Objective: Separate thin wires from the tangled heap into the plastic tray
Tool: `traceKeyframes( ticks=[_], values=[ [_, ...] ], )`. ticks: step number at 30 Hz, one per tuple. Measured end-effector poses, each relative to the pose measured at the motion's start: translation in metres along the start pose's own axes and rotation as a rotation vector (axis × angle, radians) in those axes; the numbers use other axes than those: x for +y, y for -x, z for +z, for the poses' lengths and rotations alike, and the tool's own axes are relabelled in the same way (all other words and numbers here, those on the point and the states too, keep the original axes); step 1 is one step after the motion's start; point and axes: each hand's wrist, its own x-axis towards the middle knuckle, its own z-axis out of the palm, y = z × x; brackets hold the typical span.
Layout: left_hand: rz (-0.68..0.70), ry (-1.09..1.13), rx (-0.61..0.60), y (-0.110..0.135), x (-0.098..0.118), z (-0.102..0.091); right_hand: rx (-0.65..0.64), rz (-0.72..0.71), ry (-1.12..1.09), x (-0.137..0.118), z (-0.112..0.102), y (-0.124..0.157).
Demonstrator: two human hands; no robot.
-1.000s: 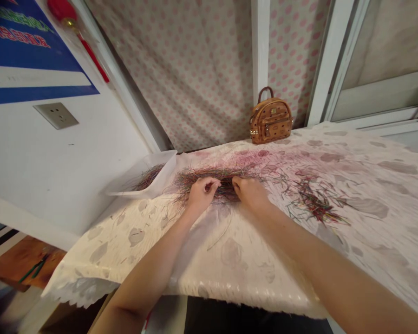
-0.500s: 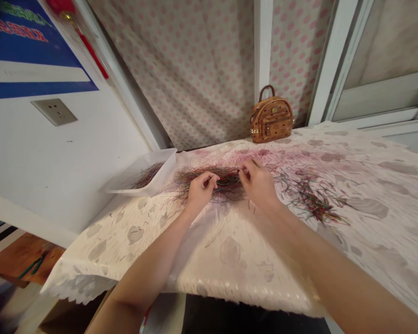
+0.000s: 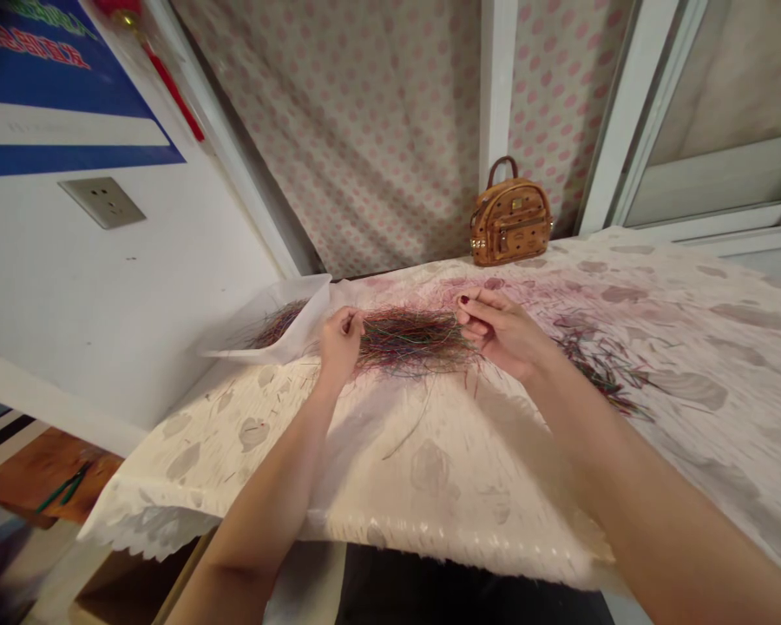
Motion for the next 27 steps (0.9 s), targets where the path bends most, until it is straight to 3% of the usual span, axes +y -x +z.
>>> traceKeyframes(
  ticks=[4,10,14,17,21,23,27],
  values=[
    [-0.018,-0.089,-0.028,-0.002,-0.007,-0.001,0.05,0.018,-0.087,-0.002,0.004,0.002],
    [-0.065,-0.231,-0.056,-0.002,-0.008,-0.004,0.08,-0.17,0.033,0.002,0.008,0.0],
    [-0.135,-0.384,-0.093,-0.003,-0.006,-0.011,0.157,-0.222,0.088,0.007,0.011,0.001],
    [-0.052,-0.455,-0.043,0.001,0.006,-0.013,0.14,-0.18,0.089,0.014,0.02,0.005],
    [0.141,-0.148,-0.012,0.017,0.035,-0.002,0.058,-0.089,0.099,0.025,0.035,0.011],
    [0.113,0.09,-0.098,0.028,0.047,0.009,0.018,-0.09,0.143,0.031,0.041,0.013],
    [-0.06,0.351,-0.245,0.044,0.055,0.029,-0.003,-0.142,0.274,0.04,0.047,0.016]
  ],
)
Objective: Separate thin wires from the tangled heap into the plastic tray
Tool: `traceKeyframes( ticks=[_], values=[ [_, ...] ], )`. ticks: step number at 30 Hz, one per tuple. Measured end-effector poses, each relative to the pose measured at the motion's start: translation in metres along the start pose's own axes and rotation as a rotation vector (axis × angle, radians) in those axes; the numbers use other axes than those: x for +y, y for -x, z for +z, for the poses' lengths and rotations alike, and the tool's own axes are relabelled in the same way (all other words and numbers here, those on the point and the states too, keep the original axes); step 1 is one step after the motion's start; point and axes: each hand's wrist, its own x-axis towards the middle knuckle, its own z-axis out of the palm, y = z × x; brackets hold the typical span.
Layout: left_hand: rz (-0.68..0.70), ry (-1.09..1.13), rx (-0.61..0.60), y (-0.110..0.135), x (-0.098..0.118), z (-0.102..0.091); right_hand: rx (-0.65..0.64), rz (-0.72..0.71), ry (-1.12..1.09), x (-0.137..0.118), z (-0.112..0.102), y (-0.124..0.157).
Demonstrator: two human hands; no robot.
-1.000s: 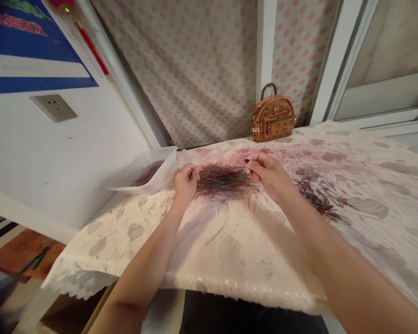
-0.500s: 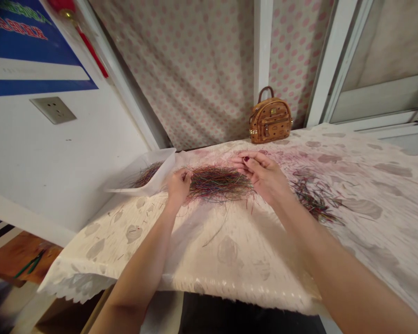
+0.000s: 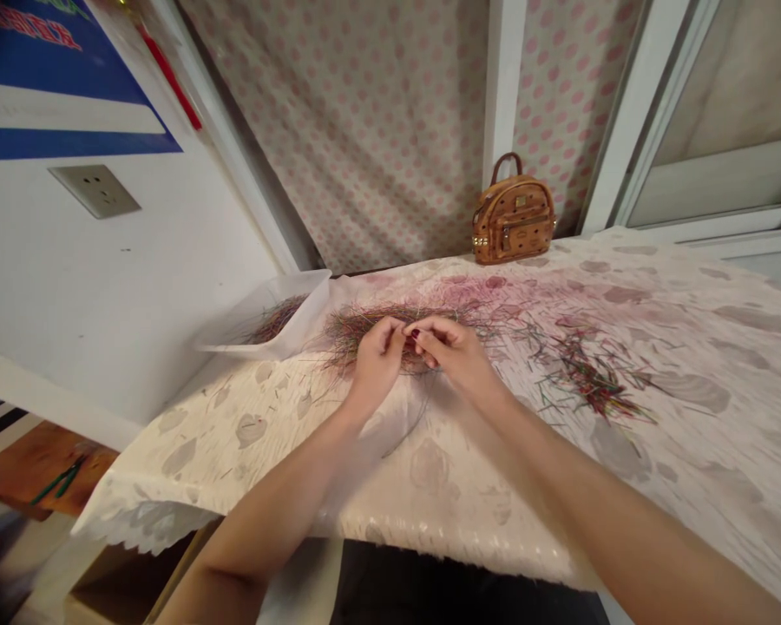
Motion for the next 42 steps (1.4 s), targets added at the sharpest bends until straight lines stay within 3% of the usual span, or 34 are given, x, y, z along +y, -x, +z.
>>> traceKeyframes(
  ticks=[3,8,16,23,28,35,42],
  values=[
    [-0.072,0.108,-0.032,0.0,-0.004,0.003,0.028,-0.005,0.041,0.002,0.002,0.0],
    [0.085,-0.011,0.014,-0.004,-0.003,-0.005,0.088,-0.025,0.048,0.002,-0.002,0.0],
    [0.096,-0.076,-0.007,-0.004,0.004,-0.012,0.173,-0.119,0.246,-0.003,-0.01,0.0],
    [0.041,-0.047,-0.079,-0.002,0.007,-0.014,0.199,-0.387,0.6,-0.016,-0.012,0.004],
    [0.059,-0.005,-0.118,-0.002,0.007,-0.015,0.178,-0.479,0.648,-0.018,-0.013,0.004],
    [0.091,-0.071,-0.188,-0.004,0.004,-0.02,0.095,-0.387,0.57,-0.016,-0.011,0.003],
    [0.058,-0.033,-0.222,-0.006,0.004,-0.023,0.04,-0.104,0.39,-0.011,-0.013,0.0]
  ],
)
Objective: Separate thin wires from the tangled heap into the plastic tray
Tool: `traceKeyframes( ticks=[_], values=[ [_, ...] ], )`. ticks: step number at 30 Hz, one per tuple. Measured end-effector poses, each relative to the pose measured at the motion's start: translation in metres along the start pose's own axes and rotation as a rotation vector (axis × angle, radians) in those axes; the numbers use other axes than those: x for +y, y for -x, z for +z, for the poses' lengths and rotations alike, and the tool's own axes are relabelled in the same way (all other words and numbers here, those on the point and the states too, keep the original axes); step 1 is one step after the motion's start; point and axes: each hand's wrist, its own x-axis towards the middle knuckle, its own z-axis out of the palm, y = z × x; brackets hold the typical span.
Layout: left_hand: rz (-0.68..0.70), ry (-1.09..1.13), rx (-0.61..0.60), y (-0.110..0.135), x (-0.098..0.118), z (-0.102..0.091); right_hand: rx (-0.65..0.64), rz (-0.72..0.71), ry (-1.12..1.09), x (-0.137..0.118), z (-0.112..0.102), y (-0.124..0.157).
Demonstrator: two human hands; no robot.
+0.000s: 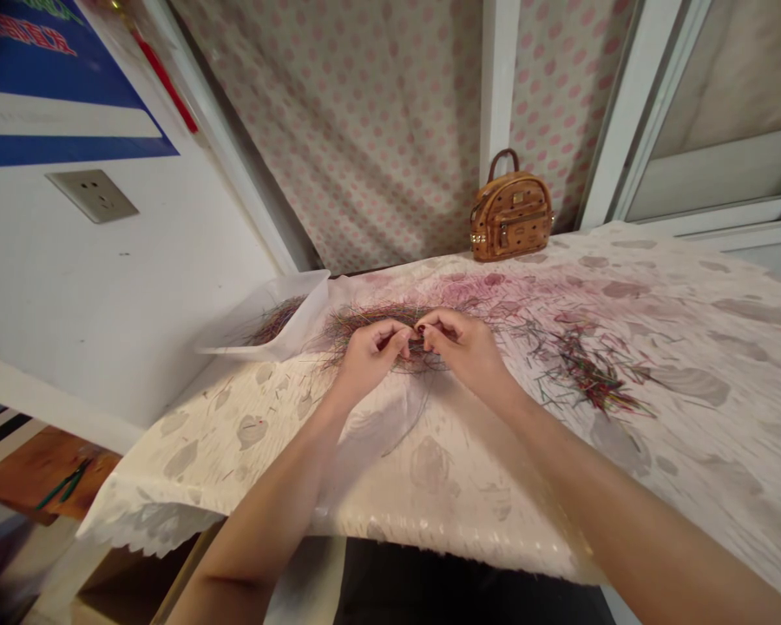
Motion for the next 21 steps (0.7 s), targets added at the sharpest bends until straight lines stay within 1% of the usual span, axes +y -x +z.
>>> traceKeyframes(
  ticks=[3,8,11,14,17,19,21],
  values=[
    [0.007,-0.017,-0.022,-0.0001,0.0,-0.0019,-0.058,0.084,-0.098,0.0022,-0.0009,-0.0024],
    [0.015,-0.099,-0.075,-0.0005,0.0024,-0.0061,-0.102,0.162,-0.197,0.0035,-0.0023,-0.0031],
    [0.006,-0.164,-0.104,-0.001,0.0029,-0.0084,-0.097,0.169,-0.181,0.0051,-0.0022,-0.0023],
    [0.024,-0.208,-0.1,-0.0016,0.002,-0.0095,-0.058,0.118,-0.103,0.0062,-0.0016,-0.0023],
    [0.05,-0.206,-0.119,-0.002,0.0015,-0.01,-0.038,0.073,-0.075,0.0059,-0.0012,-0.0025],
    [0.054,-0.208,-0.143,-0.0019,0.002,-0.0102,-0.044,0.111,-0.1,0.0055,-0.0011,-0.0023],
    [0.055,-0.211,-0.152,-0.0013,0.0028,-0.0101,-0.069,0.186,-0.153,0.0054,-0.001,-0.0019]
  ],
)
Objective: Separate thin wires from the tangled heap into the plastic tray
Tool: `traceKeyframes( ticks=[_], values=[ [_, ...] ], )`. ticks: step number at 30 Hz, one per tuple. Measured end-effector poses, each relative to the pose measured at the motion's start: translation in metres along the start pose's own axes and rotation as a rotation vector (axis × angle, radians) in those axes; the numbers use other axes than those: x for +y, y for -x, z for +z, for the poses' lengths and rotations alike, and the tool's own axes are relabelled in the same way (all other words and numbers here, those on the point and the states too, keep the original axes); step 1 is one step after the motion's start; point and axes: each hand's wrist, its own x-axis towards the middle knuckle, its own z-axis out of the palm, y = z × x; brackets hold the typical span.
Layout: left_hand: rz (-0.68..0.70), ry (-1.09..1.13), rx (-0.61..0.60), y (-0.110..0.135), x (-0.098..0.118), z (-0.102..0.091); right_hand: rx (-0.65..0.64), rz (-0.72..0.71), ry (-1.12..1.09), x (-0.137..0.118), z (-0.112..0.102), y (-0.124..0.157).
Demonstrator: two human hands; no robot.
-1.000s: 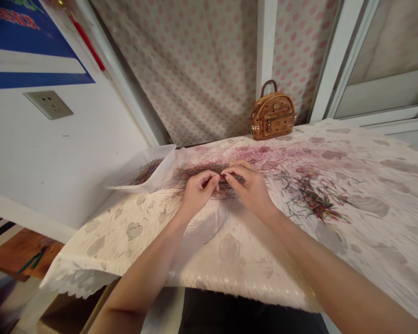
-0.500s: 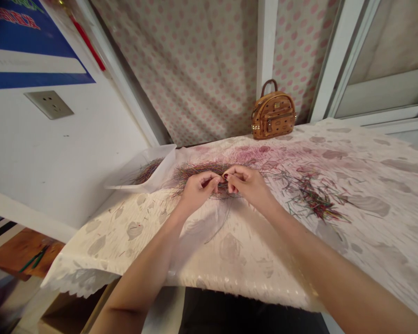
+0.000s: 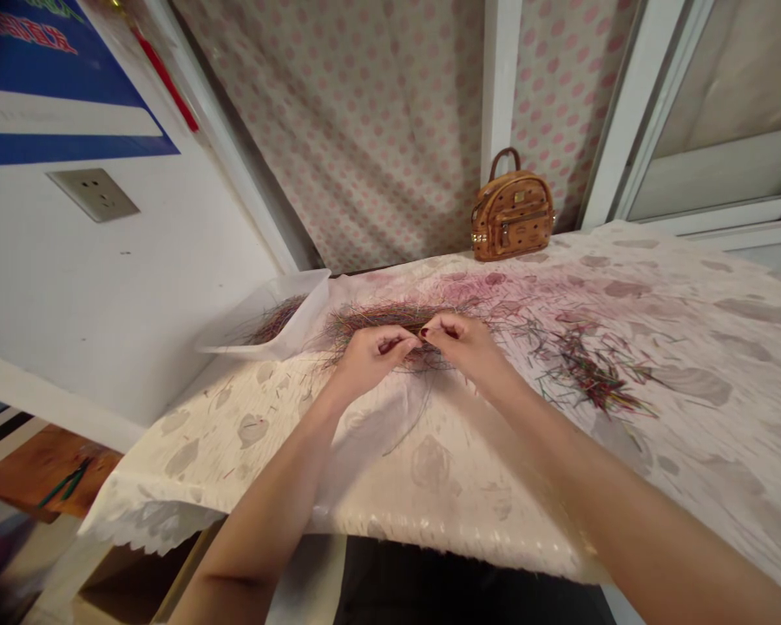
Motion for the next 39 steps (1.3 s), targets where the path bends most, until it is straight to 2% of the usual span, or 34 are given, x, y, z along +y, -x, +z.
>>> traceKeyframes(
  ticks=[3,6,12,15,18,22,26,28,31,34,36,39],
  values=[
    [0.003,-0.036,0.008,0.001,0.001,0.001,-0.049,0.088,-0.081,0.001,0.0,0.0],
    [0.003,-0.096,0.037,0.001,0.001,0.002,-0.054,0.098,-0.075,0.002,0.0,0.0],
    [0.012,-0.043,0.07,-0.001,-0.007,0.004,0.019,-0.174,0.191,0.001,-0.001,-0.002],
    [0.014,0.009,0.054,-0.001,-0.008,0.003,0.02,-0.254,0.227,0.001,-0.001,-0.002],
    [0.018,0.033,0.033,-0.001,-0.008,0.001,-0.023,-0.187,0.164,0.002,-0.002,-0.002],
    [0.024,0.057,0.014,0.0,-0.006,0.002,-0.077,-0.012,-0.075,0.002,-0.001,-0.001],
    [-0.04,0.221,0.055,-0.001,-0.008,0.007,-0.124,0.097,-0.204,0.0,0.001,0.0],
    [-0.093,0.328,0.085,-0.003,-0.009,0.008,-0.083,0.031,-0.144,0.001,0.001,0.0],
    [-0.154,0.45,0.137,-0.005,-0.008,0.006,-0.009,-0.187,0.087,0.001,0.002,0.0],
    [-0.184,0.503,0.166,-0.006,-0.007,0.003,0.001,-0.379,0.326,-0.001,0.001,0.002],
    [-0.193,0.504,0.158,-0.005,-0.006,0.001,-0.007,-0.458,0.422,-0.004,-0.001,0.003],
    [-0.173,0.475,0.142,-0.005,-0.006,0.0,-0.019,-0.501,0.468,-0.008,-0.003,0.004]
  ],
)
